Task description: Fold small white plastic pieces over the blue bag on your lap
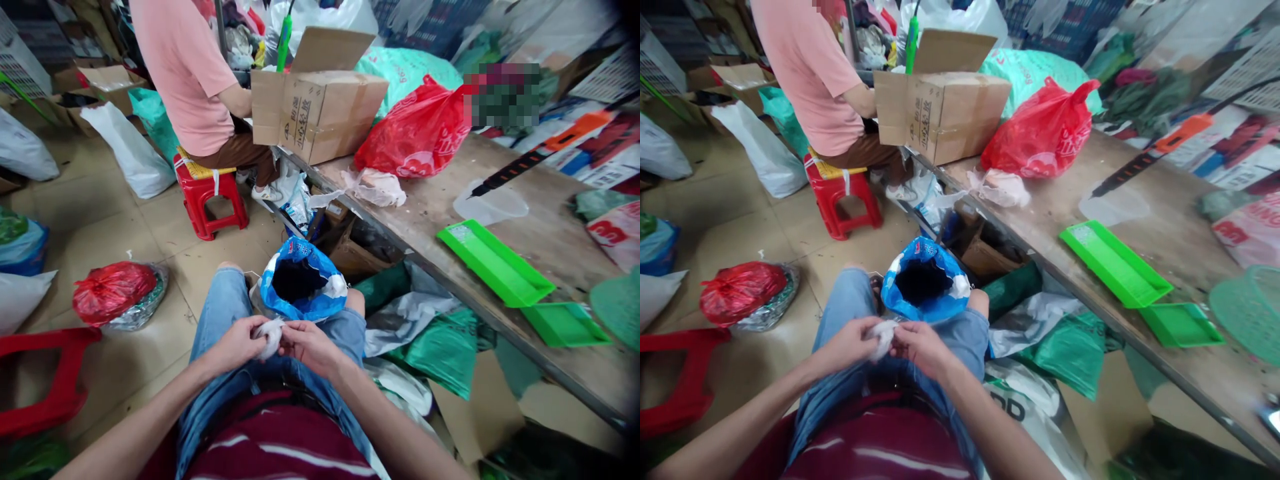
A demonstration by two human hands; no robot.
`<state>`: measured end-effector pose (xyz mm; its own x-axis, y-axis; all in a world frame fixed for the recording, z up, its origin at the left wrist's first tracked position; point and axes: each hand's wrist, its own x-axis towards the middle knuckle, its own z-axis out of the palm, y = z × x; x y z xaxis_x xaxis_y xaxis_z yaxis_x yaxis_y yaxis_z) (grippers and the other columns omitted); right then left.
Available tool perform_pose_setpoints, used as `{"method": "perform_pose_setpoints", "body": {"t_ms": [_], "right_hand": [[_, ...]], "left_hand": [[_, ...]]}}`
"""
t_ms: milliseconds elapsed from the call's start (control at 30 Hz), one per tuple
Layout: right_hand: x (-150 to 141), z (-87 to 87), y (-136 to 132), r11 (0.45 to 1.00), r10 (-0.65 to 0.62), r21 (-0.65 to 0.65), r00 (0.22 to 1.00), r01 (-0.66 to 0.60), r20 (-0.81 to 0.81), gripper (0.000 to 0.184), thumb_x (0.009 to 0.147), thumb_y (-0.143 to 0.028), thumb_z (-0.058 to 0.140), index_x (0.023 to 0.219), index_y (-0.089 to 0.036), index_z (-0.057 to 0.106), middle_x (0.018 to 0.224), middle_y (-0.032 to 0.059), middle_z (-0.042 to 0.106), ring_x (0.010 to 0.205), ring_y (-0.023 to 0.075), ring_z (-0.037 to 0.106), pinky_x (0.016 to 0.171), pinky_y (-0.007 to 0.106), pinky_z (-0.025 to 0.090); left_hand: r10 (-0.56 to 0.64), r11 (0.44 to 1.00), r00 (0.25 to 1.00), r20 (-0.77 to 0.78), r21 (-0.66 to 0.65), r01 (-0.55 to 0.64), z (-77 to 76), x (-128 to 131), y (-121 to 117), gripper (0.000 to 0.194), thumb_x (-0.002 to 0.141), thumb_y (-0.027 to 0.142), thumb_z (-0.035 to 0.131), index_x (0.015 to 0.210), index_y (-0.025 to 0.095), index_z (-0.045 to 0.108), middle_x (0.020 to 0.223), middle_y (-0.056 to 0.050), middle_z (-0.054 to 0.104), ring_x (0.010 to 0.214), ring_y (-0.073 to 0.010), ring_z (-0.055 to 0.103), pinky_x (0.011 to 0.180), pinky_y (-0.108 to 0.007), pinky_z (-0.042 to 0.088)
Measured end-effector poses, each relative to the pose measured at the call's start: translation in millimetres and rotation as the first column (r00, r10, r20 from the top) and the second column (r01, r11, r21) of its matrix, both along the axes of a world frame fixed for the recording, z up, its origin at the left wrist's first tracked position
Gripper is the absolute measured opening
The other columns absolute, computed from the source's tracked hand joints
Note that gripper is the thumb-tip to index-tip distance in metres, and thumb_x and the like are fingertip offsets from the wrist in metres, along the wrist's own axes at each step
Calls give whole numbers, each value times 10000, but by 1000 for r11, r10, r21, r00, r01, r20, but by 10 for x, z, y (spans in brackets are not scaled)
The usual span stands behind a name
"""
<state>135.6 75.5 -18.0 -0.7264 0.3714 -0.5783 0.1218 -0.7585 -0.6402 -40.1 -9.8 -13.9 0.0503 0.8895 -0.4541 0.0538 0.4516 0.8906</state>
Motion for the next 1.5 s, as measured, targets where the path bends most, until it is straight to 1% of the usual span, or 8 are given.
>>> {"method": "perform_pose_setpoints", "body": {"t_ms": [133, 333, 700, 800, 967, 1067, 1300, 1500], "right_hand": [[54, -148, -113, 992, -129, 25, 989, 127, 69, 450, 674, -470, 846, 899, -95, 739, 781, 63, 681, 634, 94, 560, 647, 244, 477], [157, -419, -294, 928, -198, 368, 920, 65, 337, 357, 786, -430, 690, 976, -128, 719, 669, 34, 675, 587, 154, 600, 576, 267, 469], [235, -217, -363, 597, -104, 690, 813, -409, 573, 173, 774, -153, 598, 736, -146, 767, 879, 68, 651, 855, 177, 576, 811, 294, 413], [238, -173, -318, 635, 9, 661, 860, -399, 511, 197, 771, -161, 577, 743, -156, 772, 793, 35, 636, 809, 153, 555, 772, 273, 395], [239, -148, -250, 886, 131, 358, 899, -295, 417, 192, 729, -234, 551, 698, -139, 714, 555, -38, 520, 523, 79, 407, 541, 240, 282], [217, -176, -252, 957, 80, 230, 920, -179, 384, 173, 645, -244, 593, 684, -121, 708, 581, -13, 599, 518, 79, 473, 538, 232, 314], [73, -246, -323, 985, -169, 18, 937, 172, 306, 340, 485, -260, 832, 765, -110, 711, 709, 24, 674, 637, 124, 594, 705, 280, 479], [66, -109, -249, 993, -54, -86, 971, 76, 234, 272, 659, -320, 754, 811, -99, 712, 737, 41, 661, 673, 111, 584, 708, 260, 488]], "left_hand": [[145, 980, 989, 18, -139, -141, -235, 128, -22, 175, 710, 116, 510, 863, 116, 594, 706, -2, 625, 575, -168, 630, 496, -273, 556], [229, 946, 966, 124, -264, -190, -301, 287, -85, 152, 790, 141, 489, 905, 95, 577, 721, -49, 676, 518, -160, 630, 466, -245, 519], [449, 850, 818, 360, -455, -266, -314, 420, -81, 166, 886, 111, 533, 1044, 70, 503, 910, -161, 695, 677, -155, 678, 576, -202, 546], [482, 831, 790, 379, -483, -276, -289, 431, -82, 198, 884, 97, 542, 1074, 64, 500, 972, -173, 687, 691, -147, 677, 592, -203, 557], [461, 844, 806, 372, -464, -268, -245, 419, -94, 233, 886, 137, 559, 1098, 53, 514, 912, -150, 687, 699, -146, 670, 577, -186, 535], [416, 874, 839, 349, -407, -264, -179, 402, -83, 261, 863, 156, 595, 1097, 53, 544, 861, -120, 686, 678, -141, 659, 570, -185, 525], [197, 934, 972, 128, -325, -147, -107, 384, -66, 289, 820, 206, 557, 1088, 98, 569, 775, -81, 694, 544, -160, 638, 461, -212, 468], [175, 959, 983, 61, -234, -157, -308, 373, -116, 236, 763, 227, 543, 951, 102, 612, 788, -77, 681, 607, -185, 642, 543, -279, 530]]}}
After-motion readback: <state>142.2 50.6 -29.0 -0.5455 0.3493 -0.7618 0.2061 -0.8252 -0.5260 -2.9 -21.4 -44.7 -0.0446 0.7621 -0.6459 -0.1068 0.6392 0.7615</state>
